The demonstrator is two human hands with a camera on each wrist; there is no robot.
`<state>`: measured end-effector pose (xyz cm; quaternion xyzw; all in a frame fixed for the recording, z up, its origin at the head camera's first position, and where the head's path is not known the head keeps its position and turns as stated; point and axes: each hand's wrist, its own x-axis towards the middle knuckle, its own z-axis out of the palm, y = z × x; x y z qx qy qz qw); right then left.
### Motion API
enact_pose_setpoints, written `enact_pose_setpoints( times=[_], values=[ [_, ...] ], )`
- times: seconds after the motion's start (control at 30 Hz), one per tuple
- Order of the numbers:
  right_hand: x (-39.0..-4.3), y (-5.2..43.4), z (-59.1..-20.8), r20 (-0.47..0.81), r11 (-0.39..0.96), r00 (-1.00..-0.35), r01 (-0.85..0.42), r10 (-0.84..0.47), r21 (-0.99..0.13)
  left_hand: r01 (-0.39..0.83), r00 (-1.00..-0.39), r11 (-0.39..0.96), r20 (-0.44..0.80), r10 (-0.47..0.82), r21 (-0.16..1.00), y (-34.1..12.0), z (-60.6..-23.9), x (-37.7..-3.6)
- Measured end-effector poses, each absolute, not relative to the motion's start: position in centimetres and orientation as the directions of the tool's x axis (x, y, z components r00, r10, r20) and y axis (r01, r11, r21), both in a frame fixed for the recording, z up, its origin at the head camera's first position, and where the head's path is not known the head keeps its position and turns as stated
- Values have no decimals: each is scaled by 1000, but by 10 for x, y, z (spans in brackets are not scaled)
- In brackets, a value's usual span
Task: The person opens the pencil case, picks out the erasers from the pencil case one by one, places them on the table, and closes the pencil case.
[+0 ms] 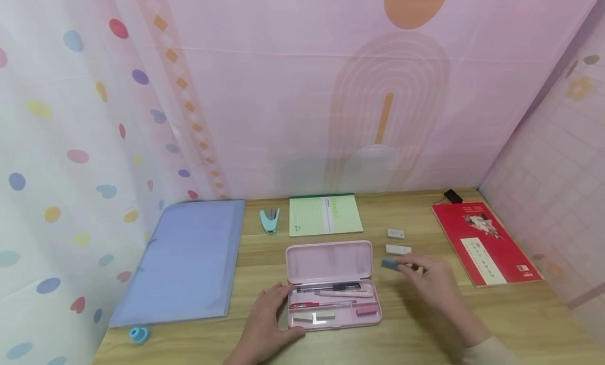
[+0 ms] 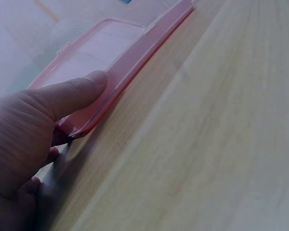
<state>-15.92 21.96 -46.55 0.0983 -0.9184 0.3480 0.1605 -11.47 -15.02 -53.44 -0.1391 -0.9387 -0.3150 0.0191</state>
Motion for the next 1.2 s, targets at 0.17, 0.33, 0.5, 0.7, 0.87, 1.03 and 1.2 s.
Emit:
enact_pose_setpoints(
  times=[0.17,0.33,0.5,0.7,0.87,1.03,1.2],
  values=[
    [-174,260,-468,374,774,-927,-241,-6,-585,287,-957,759,135,257,584,-150,-534,-114],
    [-197,287,-480,343,801,-939,-199,8,-565,266,-962,763,114,247,589,-150,-533,-114],
    [-218,303,-492,257,799,-966,-134,27,-587,264,-963,763,117,243,590,-151,-533,-115],
    [-234,311,-498,242,806,-970,-134,12,-576,252,-965,761,94,246,597,-150,-534,-115],
    [-241,313,-501,215,801,-977,-119,12,-587,251,-965,769,89,247,588,-150,-534,-115],
    [-247,314,-504,175,802,-985,-96,11,-589,247,-965,769,82,247,589,-149,-533,-115],
    [-252,315,-505,144,806,-990,-76,11,-586,246,-966,770,84,245,588,-149,-532,-115]
  ],
)
